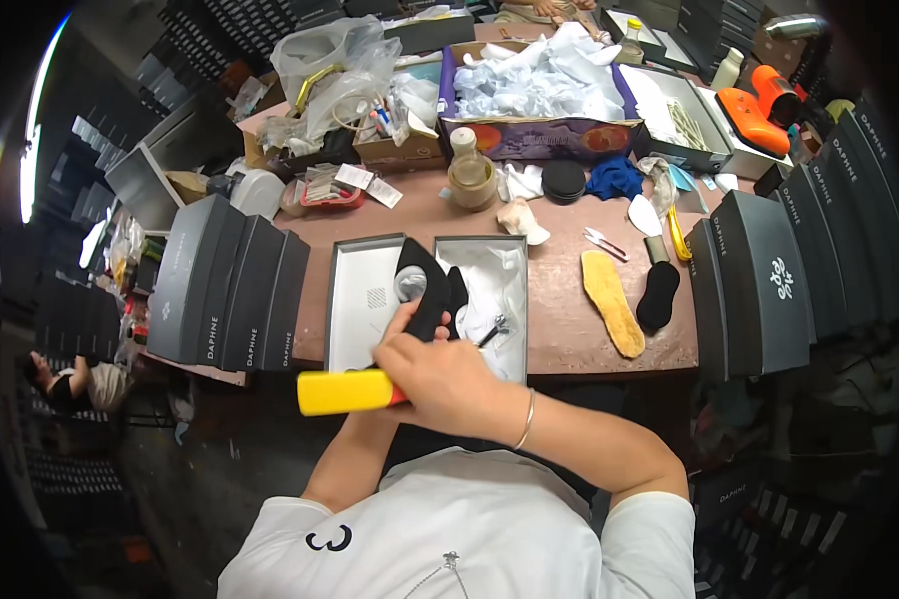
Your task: Inspect, clean, and pack shoes into boxes at a factory workstation.
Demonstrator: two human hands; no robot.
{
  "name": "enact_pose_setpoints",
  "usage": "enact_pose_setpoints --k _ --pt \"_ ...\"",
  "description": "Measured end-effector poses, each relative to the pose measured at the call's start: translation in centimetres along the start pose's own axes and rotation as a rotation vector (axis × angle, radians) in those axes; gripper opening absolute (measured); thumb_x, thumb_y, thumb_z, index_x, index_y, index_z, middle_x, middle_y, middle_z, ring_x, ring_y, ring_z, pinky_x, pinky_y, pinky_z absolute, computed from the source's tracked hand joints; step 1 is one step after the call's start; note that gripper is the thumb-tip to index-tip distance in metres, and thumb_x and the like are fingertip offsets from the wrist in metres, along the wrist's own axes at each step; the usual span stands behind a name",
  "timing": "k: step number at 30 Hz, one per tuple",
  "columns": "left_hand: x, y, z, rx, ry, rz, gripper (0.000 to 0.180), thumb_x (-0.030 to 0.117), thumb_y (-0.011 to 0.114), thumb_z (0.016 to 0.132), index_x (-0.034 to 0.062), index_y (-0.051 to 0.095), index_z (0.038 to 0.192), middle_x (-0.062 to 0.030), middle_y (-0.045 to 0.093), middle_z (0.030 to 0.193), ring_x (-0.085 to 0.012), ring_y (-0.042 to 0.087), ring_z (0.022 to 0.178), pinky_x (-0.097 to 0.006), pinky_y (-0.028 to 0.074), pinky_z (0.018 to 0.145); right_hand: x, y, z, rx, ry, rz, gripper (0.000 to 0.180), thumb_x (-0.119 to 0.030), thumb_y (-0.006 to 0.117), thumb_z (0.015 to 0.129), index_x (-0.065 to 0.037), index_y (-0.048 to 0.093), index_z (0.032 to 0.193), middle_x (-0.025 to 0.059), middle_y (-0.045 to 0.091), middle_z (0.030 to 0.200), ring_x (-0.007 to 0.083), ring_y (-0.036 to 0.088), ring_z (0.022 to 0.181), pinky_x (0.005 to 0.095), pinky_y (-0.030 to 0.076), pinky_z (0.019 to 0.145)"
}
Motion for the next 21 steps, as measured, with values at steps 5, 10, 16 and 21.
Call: enact_pose_setpoints --k 5,10,16,21 --pt "7.5 1.0 -3.4 0.068 0.385 0.614 0.067 0.024 0.061 0.086 -0.0021 0.032 0.141 -0.018 0.042 0.138 -0.0291 0.045 0.126 -0.038 0.039 0.104 5.5 -3.6 1.0 0.09 0.389 1.269 0.029 -0.02 0.078 0.079 -0.008 0.06 0.097 -0.0038 0.055 0.074 0.0069 0.052 0.064 0.0245 0.044 0.053" --pt "9.6 5.1 -3.7 -0.38 0.29 1.046 0.072 0.004 0.081 0.063 0.0023 0.048 0.128 -0.0164 0.057 0.122 -0.0275 0.055 0.113 -0.035 0.044 0.096 4.6 -1.3 -0.7 -0.075 0.501 1.56 0.026 -0.023 0.069 0.089 -0.009 0.052 0.102 -0.0059 0.043 0.067 0.0017 0.032 0.048 0.0185 0.025 0.041" --pt "6.0 3.2 -0.8 -0.564 0.036 0.626 0.037 0.002 0.072 0.074 0.0017 0.058 0.108 -0.0065 0.066 0.091 -0.0163 0.064 0.083 -0.03 0.051 0.075 10.0 -4.7 -3.6 0.294 0.563 0.975 0.056 -0.016 0.068 0.088 -0.006 0.042 0.137 0.0067 0.061 0.098 0.0073 0.055 0.068 0.0212 0.044 0.052" --pt "6.1 2.3 -1.0 -0.676 0.102 0.648 0.023 0.005 0.074 0.078 0.002 0.063 0.098 -0.0082 0.066 0.094 -0.0148 0.063 0.084 -0.028 0.051 0.074 1.8 -9.1 -6.1 0.485 -0.144 -0.077 0.055 -0.01 0.068 0.08 -0.007 0.053 0.133 0.0106 0.062 0.089 0.0239 0.064 0.073 0.0329 0.052 0.064"
Point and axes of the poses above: each hand's wrist, its own z-axis towards the middle knuckle, its own y-axis out of the palm, x = y × z, the point moved 4 cm from there along z, towards the middle knuckle
